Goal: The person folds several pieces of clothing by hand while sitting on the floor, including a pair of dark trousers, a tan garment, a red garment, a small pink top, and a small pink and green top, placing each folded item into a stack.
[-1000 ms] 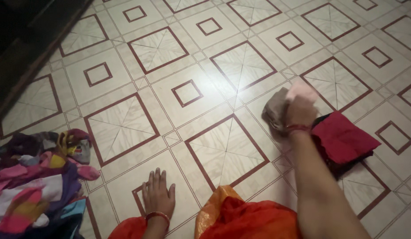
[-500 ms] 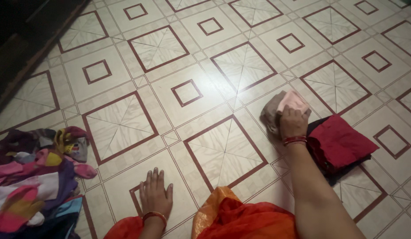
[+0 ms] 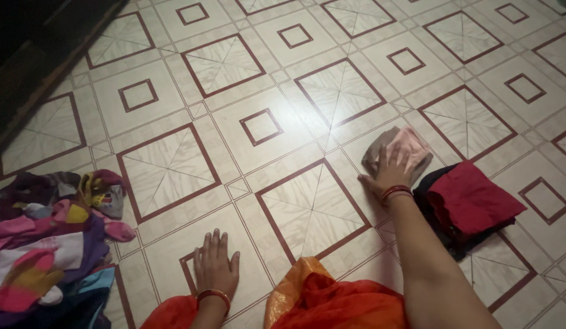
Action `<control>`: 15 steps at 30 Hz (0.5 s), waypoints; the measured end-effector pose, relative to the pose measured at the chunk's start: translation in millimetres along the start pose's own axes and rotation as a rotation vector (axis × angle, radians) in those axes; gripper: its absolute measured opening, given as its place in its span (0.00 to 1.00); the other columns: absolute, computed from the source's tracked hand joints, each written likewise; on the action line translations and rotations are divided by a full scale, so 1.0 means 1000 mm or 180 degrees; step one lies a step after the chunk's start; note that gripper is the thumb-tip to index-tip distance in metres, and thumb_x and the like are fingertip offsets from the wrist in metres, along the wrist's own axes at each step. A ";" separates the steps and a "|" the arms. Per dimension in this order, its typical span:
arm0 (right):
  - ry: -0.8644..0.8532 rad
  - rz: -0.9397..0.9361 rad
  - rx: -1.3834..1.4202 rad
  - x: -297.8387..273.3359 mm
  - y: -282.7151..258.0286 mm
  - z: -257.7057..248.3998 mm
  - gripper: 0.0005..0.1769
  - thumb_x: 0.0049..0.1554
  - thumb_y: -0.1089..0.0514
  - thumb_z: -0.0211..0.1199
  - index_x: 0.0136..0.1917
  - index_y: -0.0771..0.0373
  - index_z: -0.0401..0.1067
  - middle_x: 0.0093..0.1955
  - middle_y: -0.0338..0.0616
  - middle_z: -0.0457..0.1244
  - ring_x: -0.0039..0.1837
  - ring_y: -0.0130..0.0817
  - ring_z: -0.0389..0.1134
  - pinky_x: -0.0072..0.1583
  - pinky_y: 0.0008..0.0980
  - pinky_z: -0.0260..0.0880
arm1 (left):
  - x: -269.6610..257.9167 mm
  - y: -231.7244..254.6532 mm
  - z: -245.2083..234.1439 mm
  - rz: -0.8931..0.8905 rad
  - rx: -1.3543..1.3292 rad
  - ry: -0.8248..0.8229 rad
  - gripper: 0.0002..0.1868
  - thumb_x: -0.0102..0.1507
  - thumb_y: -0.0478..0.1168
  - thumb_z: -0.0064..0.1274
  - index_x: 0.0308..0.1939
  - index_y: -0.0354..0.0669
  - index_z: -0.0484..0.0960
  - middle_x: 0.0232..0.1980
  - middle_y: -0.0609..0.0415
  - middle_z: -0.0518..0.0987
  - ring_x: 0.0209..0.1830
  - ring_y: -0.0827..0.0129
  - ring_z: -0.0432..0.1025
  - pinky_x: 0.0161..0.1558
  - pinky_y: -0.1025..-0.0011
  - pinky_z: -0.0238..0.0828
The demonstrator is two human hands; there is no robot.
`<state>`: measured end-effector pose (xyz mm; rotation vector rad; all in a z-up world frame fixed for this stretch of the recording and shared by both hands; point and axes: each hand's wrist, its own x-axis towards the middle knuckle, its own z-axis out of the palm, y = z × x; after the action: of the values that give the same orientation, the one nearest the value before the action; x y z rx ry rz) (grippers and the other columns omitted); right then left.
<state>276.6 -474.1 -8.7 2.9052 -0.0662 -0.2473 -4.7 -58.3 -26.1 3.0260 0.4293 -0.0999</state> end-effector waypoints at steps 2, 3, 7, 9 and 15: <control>0.0007 -0.0014 0.0004 -0.002 0.001 -0.002 0.66 0.51 0.15 0.48 0.85 0.50 0.26 0.86 0.58 0.23 0.84 0.61 0.20 0.76 0.64 0.15 | 0.001 0.000 -0.002 0.0011 0.0002 -0.0071 0.33 0.66 0.58 0.38 0.74 0.54 0.60 0.79 0.58 0.57 0.81 0.66 0.46 0.77 0.56 0.39; 0.0045 0.0004 -0.0066 -0.002 0.000 -0.002 0.64 0.52 0.15 0.48 0.85 0.49 0.27 0.86 0.59 0.23 0.84 0.61 0.20 0.76 0.64 0.15 | 0.001 0.000 -0.003 0.0030 0.0011 -0.0144 0.33 0.67 0.59 0.38 0.74 0.54 0.60 0.79 0.57 0.56 0.80 0.66 0.46 0.77 0.55 0.38; 0.0124 0.0039 0.0080 -0.001 0.000 -0.004 0.64 0.52 0.17 0.51 0.85 0.49 0.28 0.85 0.59 0.24 0.85 0.61 0.19 0.76 0.63 0.16 | 0.001 -0.002 -0.001 -0.0033 -0.0074 -0.0200 0.33 0.66 0.58 0.38 0.74 0.54 0.60 0.80 0.58 0.55 0.81 0.66 0.46 0.77 0.56 0.38; -0.0125 0.0165 0.0137 -0.003 -0.002 -0.013 0.64 0.52 0.21 0.55 0.86 0.47 0.29 0.85 0.62 0.25 0.85 0.60 0.19 0.78 0.63 0.19 | 0.002 -0.003 0.002 0.0025 -0.0097 -0.0169 0.33 0.66 0.58 0.38 0.74 0.53 0.60 0.80 0.57 0.54 0.81 0.65 0.44 0.77 0.54 0.37; 0.0741 -0.0579 0.0537 -0.003 -0.045 -0.065 0.66 0.49 0.31 0.68 0.84 0.61 0.37 0.83 0.77 0.25 0.84 0.67 0.25 0.78 0.60 0.37 | 0.002 -0.005 0.004 0.0045 -0.0265 -0.0215 0.34 0.67 0.57 0.37 0.75 0.50 0.58 0.81 0.55 0.52 0.81 0.64 0.43 0.76 0.53 0.36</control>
<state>286.1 -416.0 43.7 3.0871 0.2271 0.0722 -3.8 -53.6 -30.1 2.9335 0.3962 -0.1779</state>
